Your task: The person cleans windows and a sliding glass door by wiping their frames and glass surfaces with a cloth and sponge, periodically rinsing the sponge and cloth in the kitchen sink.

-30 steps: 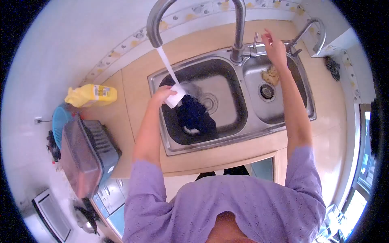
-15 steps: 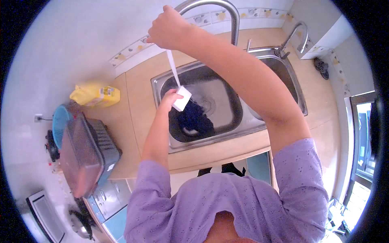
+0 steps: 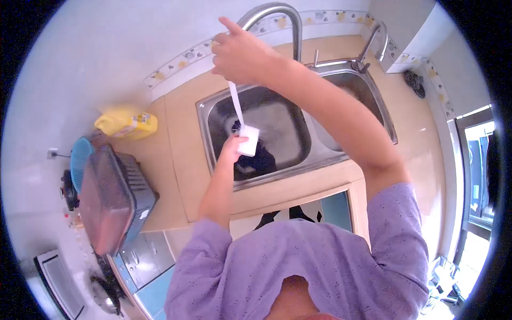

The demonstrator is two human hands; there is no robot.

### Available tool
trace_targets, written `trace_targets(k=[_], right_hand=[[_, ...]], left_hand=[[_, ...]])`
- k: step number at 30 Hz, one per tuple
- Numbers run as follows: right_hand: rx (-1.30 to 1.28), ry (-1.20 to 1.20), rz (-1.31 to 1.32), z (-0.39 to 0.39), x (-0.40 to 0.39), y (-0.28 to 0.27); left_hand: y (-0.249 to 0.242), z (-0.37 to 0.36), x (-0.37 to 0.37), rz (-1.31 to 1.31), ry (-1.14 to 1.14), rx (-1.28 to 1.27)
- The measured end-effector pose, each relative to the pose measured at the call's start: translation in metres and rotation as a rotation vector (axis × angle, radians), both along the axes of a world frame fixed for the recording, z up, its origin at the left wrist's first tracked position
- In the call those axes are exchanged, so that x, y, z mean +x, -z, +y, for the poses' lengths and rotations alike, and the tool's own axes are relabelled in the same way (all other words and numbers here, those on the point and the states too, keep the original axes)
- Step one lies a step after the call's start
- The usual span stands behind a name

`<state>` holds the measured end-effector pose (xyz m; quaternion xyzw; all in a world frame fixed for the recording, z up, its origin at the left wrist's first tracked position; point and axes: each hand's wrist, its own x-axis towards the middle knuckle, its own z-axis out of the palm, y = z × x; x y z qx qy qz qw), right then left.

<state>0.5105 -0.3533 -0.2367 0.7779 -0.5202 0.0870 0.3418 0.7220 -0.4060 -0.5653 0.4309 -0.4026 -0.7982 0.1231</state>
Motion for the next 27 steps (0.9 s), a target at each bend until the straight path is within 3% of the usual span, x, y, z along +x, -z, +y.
trace_targets(k=[1,3,5,7,8,9,11,14,18,22,24,25,27], right_hand=[[-0.083,-0.062,-0.004,0.003,-0.005,0.012],[-0.332,-0.187,-0.469,0.044,-0.005,0.048],[-0.293,-0.02,-0.699,0.063,-0.004,0.1],[0.087,0.144,-1.395,0.058,0.007,0.176],[0.224,0.097,-1.702,0.047,0.011,0.219],[0.525,0.134,-2.146,0.029,0.016,0.249],[0.855,0.145,-2.661,0.013,0.04,0.239],[0.848,0.082,-2.874,-0.03,0.076,0.281],[0.787,0.331,-2.766,-0.031,0.089,0.296],[0.667,0.415,-2.504,0.015,0.031,0.317],[0.574,0.412,-2.333,0.047,-0.01,0.284],[0.434,0.398,-2.367,0.062,-0.029,0.274],[0.238,0.421,-2.342,0.091,-0.073,0.269]], left_hand=[[0.0,0.003,0.0,0.07,-0.016,-0.002],[-0.013,0.016,-0.003,0.033,-0.161,-0.052],[0.0,0.013,0.001,0.094,-0.199,-0.043],[0.02,0.014,0.003,0.117,-0.273,-0.014],[0.024,0.016,0.002,0.127,-0.306,-0.004],[0.016,0.017,0.0,0.119,-0.265,0.047],[0.018,0.024,0.003,0.225,-0.333,0.104],[0.019,0.028,0.007,0.265,-0.392,0.18],[0.01,0.024,0.009,0.292,-0.452,0.288],[0.013,0.014,-0.016,0.178,-0.498,0.3],[0.071,-0.009,-0.027,0.064,-0.493,0.211],[0.085,-0.017,-0.033,0.012,-0.444,0.168],[0.083,-0.011,-0.043,-0.038,-0.419,0.082]])
